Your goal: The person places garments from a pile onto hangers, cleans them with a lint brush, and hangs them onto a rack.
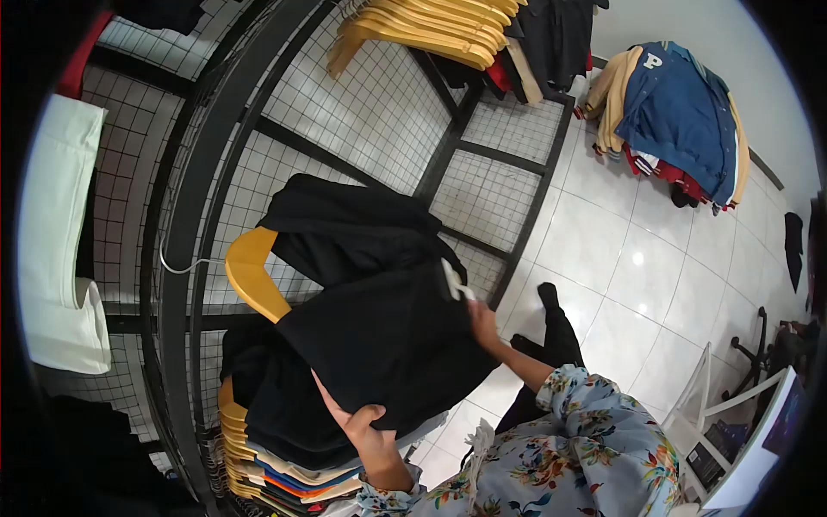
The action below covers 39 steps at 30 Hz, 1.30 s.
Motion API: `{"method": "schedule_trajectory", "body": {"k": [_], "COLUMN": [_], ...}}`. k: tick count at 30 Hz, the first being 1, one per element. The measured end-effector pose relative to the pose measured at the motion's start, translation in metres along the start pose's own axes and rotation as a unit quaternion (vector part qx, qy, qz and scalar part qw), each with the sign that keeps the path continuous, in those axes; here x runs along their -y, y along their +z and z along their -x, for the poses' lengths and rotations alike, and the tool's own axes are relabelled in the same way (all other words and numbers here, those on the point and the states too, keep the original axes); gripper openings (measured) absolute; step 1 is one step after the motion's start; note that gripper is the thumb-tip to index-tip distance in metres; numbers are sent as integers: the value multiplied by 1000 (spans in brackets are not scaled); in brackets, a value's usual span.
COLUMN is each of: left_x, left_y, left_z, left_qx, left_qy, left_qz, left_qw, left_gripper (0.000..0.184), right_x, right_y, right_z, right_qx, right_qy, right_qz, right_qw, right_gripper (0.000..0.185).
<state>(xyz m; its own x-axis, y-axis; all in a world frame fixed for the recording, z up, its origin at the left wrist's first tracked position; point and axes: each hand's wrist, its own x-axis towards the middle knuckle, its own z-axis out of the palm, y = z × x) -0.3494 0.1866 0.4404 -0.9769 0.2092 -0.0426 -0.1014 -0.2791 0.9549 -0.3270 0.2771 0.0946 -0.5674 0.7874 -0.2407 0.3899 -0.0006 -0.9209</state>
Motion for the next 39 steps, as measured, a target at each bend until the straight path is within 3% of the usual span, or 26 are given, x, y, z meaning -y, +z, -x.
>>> {"method": "schedule_trajectory", "body": {"k": [1,3,4,6,8,11,13,15,17,19,20,22,23,24,25,26,28,30,32,34,36,39], "left_x": [1,3,3,3,2,-4,-4,-1,2,2,0,1,2,2,2,4,3,-5,-10,-9,-6,16], "left_y": [0,-1,-1,-6,-12,-21,-27,-34,-37,-38,-38,-35,-32,-32,-38,-49,-63,-52,-38,-31,-25,-64], "left_z": [1,1,1,1,0,-2,1,-5,-4,-2,-2,-1,1,1,1,2,1,-4,-4,-4,-4,2], "left_qx": [0,2,4,21,55,42,28,26,21,11,8,4,0,-4,-5,-10,-26,-47,-73,-78,-77,-18], "left_qy": [-4,-14,-16,-9,4,16,12,9,9,-24,-38,-37,-41,-44,-38,-42,-55,-58,-70,-71,-68,-31], "left_qz": [1,3,3,12,26,-5,-15,-27,-34,-28,-26,-22,-13,-3,-4,-27,-73,-86,-114,-115,-124,-182], "left_qw": [1000,1000,1000,1000,998,999,999,999,999,999,999,999,999,999,999,999,996,994,988,988,987,983], "left_gripper": [97,97,97,93,84,84,84,86,87,96,101,101,101,101,101,102,103,104,106,107,108,109], "right_x": [26,69,62,26,-44,-60,-34,41,109,97,57,-38,-40,-71,-21,38,-46,-20,43,112,167,136], "right_y": [3,6,11,43,25,3,1,-9,-14,39,77,130,144,116,43,-15,16,2,-8,-17,-25,24], "right_z": [-1,0,5,13,3,-24,-63,-86,-102,-127,-134,-137,-121,-112,-102,-104,-140,-159,-181,-191,-189,-193], "right_qx": [-46,48,49,79,218,164,7,-78,-28,13,15,94,133,154,156,259,255,71,-96,-124,-42,52], "right_qy": [-96,-87,-86,38,-7,2,130,15,-38,-258,-260,-245,-237,-92,-97,79,-15,140,135,-31,-128,-146], "right_qz": [-31,-119,-118,57,143,177,128,27,-108,-176,-181,-103,-62,-114,-117,192,295,160,48,-120,-136,-32], "right_qw": [994,988,988,995,965,970,983,996,993,950,948,960,960,977,976,943,921,975,985,985,981,987], "right_gripper": [33,26,26,38,38,41,43,40,31,29,29,39,47,39,39,27,33,33,38,39,34,32]}}
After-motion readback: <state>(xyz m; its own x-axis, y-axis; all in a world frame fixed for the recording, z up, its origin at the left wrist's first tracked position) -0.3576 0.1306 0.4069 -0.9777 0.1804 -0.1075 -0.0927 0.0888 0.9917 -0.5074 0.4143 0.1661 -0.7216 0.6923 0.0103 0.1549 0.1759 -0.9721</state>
